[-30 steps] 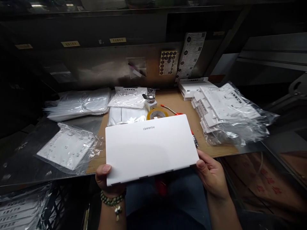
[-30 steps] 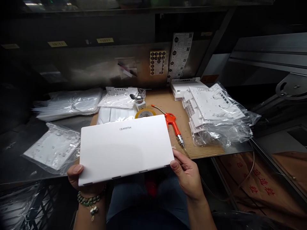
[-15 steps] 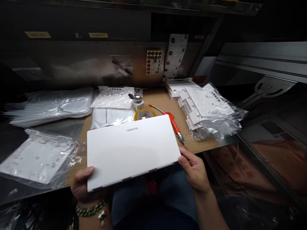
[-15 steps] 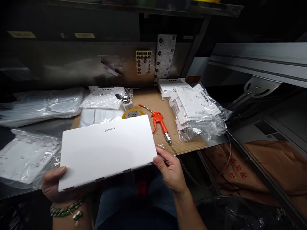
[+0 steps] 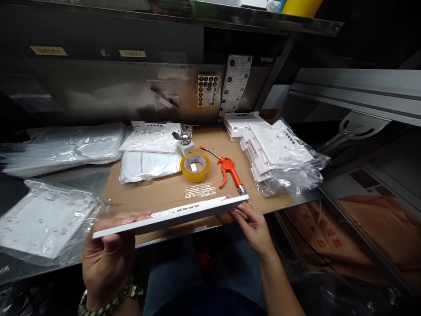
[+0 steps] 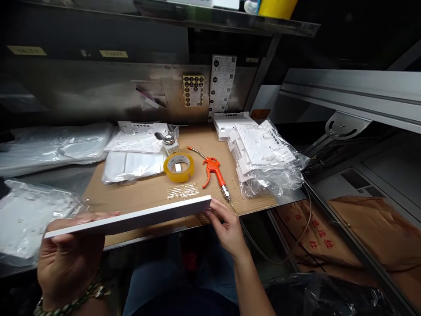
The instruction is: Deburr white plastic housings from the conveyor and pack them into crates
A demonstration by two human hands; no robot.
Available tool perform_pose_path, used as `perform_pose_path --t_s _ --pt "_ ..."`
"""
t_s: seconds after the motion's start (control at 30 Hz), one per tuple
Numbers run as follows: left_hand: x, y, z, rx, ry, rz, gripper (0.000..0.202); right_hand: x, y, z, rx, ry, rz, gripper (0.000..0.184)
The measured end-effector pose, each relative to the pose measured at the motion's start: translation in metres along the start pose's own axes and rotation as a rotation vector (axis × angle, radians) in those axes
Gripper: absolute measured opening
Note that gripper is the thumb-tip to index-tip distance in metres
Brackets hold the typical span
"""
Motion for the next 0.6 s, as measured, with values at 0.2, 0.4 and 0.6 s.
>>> perform_pose_path --t_s 0.2,0.4,0.6 --pt "0.0 -0.007 -0.002 0.003 -0.085 0.094 0.037 0.001 0.0 -0.007 -0.019 -0.055 0.008 0.026" --pt "0.006 -0.005 0.0 0.001 -0.064 0.115 0.032 0.005 0.004 -0.03 0.005 -0.094 0.079 0.035" --pt "0.002 -0.009 0.003 0.13 -0.001 -0.138 0.051 0.005 0.003 -0.008 -0.055 0.238 -0.033 0.028"
Point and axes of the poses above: each hand's wrist, its own x-axis away from the middle knuckle, its own y-axis out of the back of the hand, z = x × y, the point moved 2 cm from there along -x, towards the middle knuckle, and after that the axes turned 8 degrees about -y, right-handed, at the moved point
